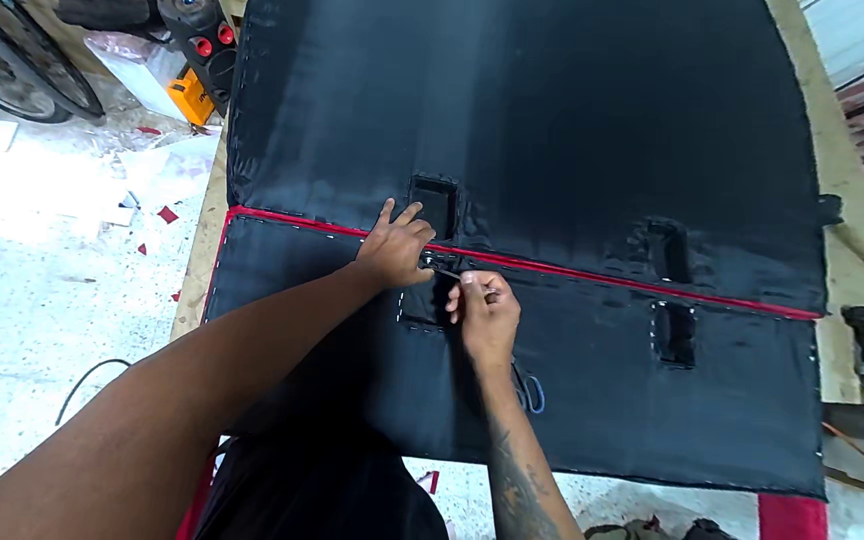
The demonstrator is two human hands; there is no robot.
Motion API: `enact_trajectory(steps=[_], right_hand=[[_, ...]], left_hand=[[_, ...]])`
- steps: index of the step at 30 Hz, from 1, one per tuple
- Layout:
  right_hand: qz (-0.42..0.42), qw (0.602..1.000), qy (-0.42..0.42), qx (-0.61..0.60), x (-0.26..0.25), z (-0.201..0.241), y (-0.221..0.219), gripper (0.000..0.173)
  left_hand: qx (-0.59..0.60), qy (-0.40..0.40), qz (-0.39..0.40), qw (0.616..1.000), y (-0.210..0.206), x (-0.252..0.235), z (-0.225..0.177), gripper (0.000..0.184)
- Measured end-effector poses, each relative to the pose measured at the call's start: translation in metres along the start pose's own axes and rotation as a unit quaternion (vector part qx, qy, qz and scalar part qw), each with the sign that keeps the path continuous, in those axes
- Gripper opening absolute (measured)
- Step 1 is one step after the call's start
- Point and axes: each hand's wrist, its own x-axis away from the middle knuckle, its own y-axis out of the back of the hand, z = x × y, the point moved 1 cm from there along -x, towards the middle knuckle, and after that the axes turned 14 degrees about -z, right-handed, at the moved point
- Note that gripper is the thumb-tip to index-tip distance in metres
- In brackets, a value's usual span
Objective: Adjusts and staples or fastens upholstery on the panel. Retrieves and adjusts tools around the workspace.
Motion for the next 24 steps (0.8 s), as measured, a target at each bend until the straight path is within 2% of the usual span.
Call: enact_trajectory(steps=[3,5,10,14,19,22,24], right_hand=[[-0.005,0.986,0.101,0.13,0.013,0.019,-0.016,0.015],[0.0,0.98,0.129,0.149,0.019,0.026,-0.027,0.017],[0.046,0.976,0.158,0.141,0.024,0.042,-0.052,0.027],[0.051,0.97,0.163,0.174,0.017,0.049,-0.061,0.023],[0.066,0.965,0.169,0.189,0.006,0.051,-0.051,0.026],[0.052,0.985,0.122,0.112,-0.004,0.041,-0.027,0.022],[0.013,1.0,0.015,0.017,-0.013,0.02,-0.006,0.031]], left_hand=[[-0.002,-0.006,0.017,1.0,0.0,0.0,0.001,0.071],[-0.001,-0.012,0.02,1.0,0.0,0.0,0.002,0.069],[0.004,-0.03,-0.018,0.999,-0.002,0.003,0.007,0.038],[0.011,-0.03,-0.027,0.999,-0.005,0.004,0.008,0.039],[0.048,-0.017,-0.035,0.998,-0.004,0.006,0.009,0.044],[0.044,-0.002,-0.011,0.999,0.002,0.003,0.003,0.05],[0.019,0.006,0.01,1.0,0.003,-0.001,0.001,0.054]])
